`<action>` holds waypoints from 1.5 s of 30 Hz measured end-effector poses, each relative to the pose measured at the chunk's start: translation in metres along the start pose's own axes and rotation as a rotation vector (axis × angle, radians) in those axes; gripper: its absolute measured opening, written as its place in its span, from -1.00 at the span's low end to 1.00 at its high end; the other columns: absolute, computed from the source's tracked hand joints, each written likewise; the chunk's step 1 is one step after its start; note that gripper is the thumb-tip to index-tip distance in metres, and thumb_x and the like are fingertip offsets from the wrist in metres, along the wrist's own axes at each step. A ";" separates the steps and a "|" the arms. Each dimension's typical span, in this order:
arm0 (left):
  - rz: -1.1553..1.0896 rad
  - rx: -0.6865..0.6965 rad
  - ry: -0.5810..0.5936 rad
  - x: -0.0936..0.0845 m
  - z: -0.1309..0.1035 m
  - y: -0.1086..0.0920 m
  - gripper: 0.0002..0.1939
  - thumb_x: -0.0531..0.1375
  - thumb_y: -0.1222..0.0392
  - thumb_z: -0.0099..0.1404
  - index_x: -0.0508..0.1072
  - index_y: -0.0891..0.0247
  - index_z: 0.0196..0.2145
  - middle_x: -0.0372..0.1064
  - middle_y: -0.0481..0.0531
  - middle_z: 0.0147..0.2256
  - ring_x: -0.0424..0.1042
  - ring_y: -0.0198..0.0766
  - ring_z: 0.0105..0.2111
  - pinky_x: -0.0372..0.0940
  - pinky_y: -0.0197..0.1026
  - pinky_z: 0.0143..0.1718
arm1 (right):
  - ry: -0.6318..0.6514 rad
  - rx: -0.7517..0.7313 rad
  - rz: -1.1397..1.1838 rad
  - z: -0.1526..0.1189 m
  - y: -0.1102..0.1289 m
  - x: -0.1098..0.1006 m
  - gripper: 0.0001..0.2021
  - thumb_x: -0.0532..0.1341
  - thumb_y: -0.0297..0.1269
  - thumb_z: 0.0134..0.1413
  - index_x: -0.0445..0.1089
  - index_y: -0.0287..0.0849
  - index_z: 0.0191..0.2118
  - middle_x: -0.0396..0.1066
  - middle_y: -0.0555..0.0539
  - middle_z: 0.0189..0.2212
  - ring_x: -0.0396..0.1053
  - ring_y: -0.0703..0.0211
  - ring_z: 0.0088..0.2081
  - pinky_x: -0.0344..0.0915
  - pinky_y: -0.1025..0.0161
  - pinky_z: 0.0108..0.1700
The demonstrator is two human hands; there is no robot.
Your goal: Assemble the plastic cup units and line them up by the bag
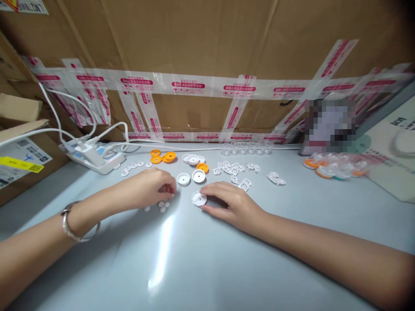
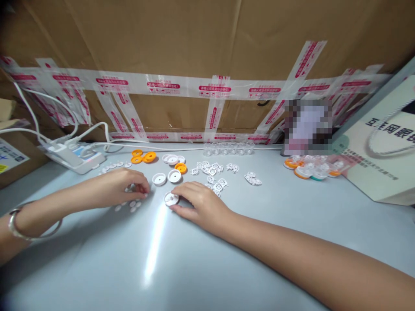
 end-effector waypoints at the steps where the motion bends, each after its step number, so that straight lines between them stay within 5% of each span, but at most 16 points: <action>1: 0.043 0.015 -0.020 0.000 0.000 -0.002 -0.83 0.09 0.24 0.13 0.49 0.18 -0.38 0.45 -0.07 -0.41 0.39 -0.33 -0.43 0.18 -0.35 -0.42 | -0.015 0.001 0.007 0.000 0.001 -0.002 -0.77 0.19 -0.27 0.07 0.35 -0.19 -0.14 0.44 -0.10 -0.21 0.36 0.18 -0.13 0.29 0.22 -0.07; 6: 0.192 0.033 -0.202 0.001 -0.002 -0.013 -0.80 0.08 0.38 0.07 0.49 0.24 -0.41 0.43 0.00 -0.44 0.39 -0.29 -0.44 0.20 -0.32 -0.41 | -0.154 -0.029 0.058 -0.001 0.005 -0.014 -0.78 0.23 -0.30 0.03 0.36 -0.21 -0.16 0.45 -0.12 -0.24 0.38 0.19 -0.17 0.32 0.24 -0.11; 13: -0.354 0.225 -0.545 -0.004 -0.020 -0.051 -0.92 0.16 0.31 0.19 0.45 0.23 -0.36 0.44 -0.11 -0.43 0.39 -0.42 -0.45 0.27 -0.42 -0.41 | -0.228 -0.137 0.132 -0.002 0.014 -0.018 -0.79 0.19 -0.45 0.05 0.40 -0.16 -0.16 0.50 -0.08 -0.33 0.42 0.23 -0.27 0.38 0.27 -0.21; 17: -0.415 0.281 -0.619 0.001 -0.023 -0.061 -0.96 0.17 0.32 0.19 0.42 0.25 -0.36 0.43 -0.12 -0.46 0.39 -0.45 -0.47 0.27 -0.45 -0.44 | -0.213 -0.189 0.188 -0.003 0.017 -0.017 -0.77 0.15 -0.50 0.06 0.42 -0.16 -0.16 0.51 -0.08 -0.35 0.44 0.24 -0.28 0.40 0.30 -0.25; 22: -0.292 0.328 -0.627 0.002 -0.019 -0.055 -0.94 0.16 0.29 0.22 0.42 0.25 -0.32 0.44 -0.10 -0.42 0.40 -0.44 -0.43 0.27 -0.43 -0.40 | -0.209 -0.040 0.212 -0.002 0.005 -0.016 -0.81 0.14 -0.48 0.06 0.45 -0.14 -0.25 0.50 -0.05 -0.37 0.45 0.26 -0.32 0.38 0.33 -0.26; 27: 0.095 0.493 -0.665 -0.002 -0.023 -0.052 -0.87 0.12 0.26 0.26 0.47 0.28 -0.37 0.41 -0.03 -0.50 0.37 -0.38 -0.50 0.21 -0.33 -0.42 | -0.157 0.148 0.201 0.003 -0.010 -0.012 -0.87 0.18 -0.45 0.03 0.46 -0.16 -0.32 0.48 -0.04 -0.39 0.42 0.26 -0.34 0.34 0.32 -0.27; 33: 0.344 0.595 -0.578 0.014 -0.021 -0.049 -0.82 0.08 0.16 0.28 0.47 0.21 -0.26 0.35 -0.10 -0.59 0.29 -0.39 -0.60 0.11 -0.29 -0.53 | -0.110 0.069 0.054 0.003 -0.007 -0.008 -0.87 0.17 -0.44 0.04 0.46 -0.16 -0.33 0.41 -0.06 -0.43 0.37 0.24 -0.36 0.31 0.30 -0.32; 45: 0.367 0.566 -0.508 0.021 -0.018 -0.049 -0.79 0.03 0.17 0.31 0.45 0.19 -0.23 0.34 -0.09 -0.56 0.29 -0.38 -0.55 0.08 -0.30 -0.53 | -0.063 -0.061 -0.027 0.002 -0.001 0.000 -0.83 0.11 -0.49 0.06 0.41 -0.17 -0.27 0.43 -0.10 -0.35 0.36 0.21 -0.29 0.34 0.26 -0.25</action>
Point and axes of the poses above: each hand's wrist, its own z-axis towards the middle knuckle, its own x-axis out of the palm, y = z × x, the point moved 6 cm from there along z, towards the middle knuckle
